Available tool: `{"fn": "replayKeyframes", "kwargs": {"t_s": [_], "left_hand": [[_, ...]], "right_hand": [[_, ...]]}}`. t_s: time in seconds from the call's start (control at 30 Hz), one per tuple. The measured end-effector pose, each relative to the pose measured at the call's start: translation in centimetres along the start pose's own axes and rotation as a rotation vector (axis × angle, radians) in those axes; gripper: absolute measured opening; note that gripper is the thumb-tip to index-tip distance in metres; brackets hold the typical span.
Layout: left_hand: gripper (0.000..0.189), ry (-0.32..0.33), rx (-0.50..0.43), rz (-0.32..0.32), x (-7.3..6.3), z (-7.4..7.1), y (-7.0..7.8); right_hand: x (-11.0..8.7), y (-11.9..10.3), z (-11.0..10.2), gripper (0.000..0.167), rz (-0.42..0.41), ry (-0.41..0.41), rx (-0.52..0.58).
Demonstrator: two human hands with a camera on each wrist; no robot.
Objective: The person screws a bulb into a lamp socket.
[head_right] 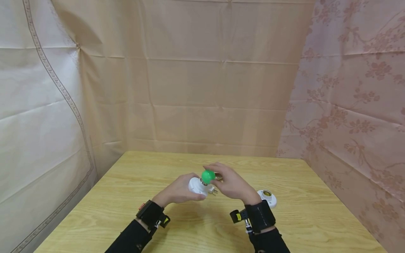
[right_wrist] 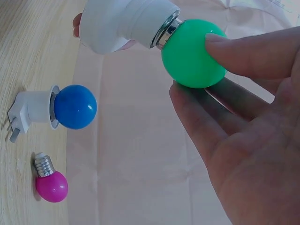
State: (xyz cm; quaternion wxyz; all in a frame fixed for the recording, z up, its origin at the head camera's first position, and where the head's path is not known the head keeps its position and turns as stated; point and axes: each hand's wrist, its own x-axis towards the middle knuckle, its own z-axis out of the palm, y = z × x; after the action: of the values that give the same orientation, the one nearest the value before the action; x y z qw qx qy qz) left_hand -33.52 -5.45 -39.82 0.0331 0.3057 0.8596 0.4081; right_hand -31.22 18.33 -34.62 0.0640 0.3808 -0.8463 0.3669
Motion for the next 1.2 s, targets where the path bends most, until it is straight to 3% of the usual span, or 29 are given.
{"fn": "replayKeyframes", "kwargs": {"t_s": [0.27,0.93,1.2], "left_hand": [[0.059,0.007,0.012,-0.006,-0.02,0.04,0.01],[0.061,-0.003,0.020,-0.010,-0.11,0.07,0.02],[0.059,0.000,0.017,-0.014,-0.13,-0.07,0.12]], "right_hand": [[0.04,0.03,0.03,0.041,-0.013,0.017,0.028],[-0.06,-0.08,0.22,0.042,0.064,0.044,0.003],[-0.13,0.04,0.01,0.048,-0.009,-0.024,0.082]]}}
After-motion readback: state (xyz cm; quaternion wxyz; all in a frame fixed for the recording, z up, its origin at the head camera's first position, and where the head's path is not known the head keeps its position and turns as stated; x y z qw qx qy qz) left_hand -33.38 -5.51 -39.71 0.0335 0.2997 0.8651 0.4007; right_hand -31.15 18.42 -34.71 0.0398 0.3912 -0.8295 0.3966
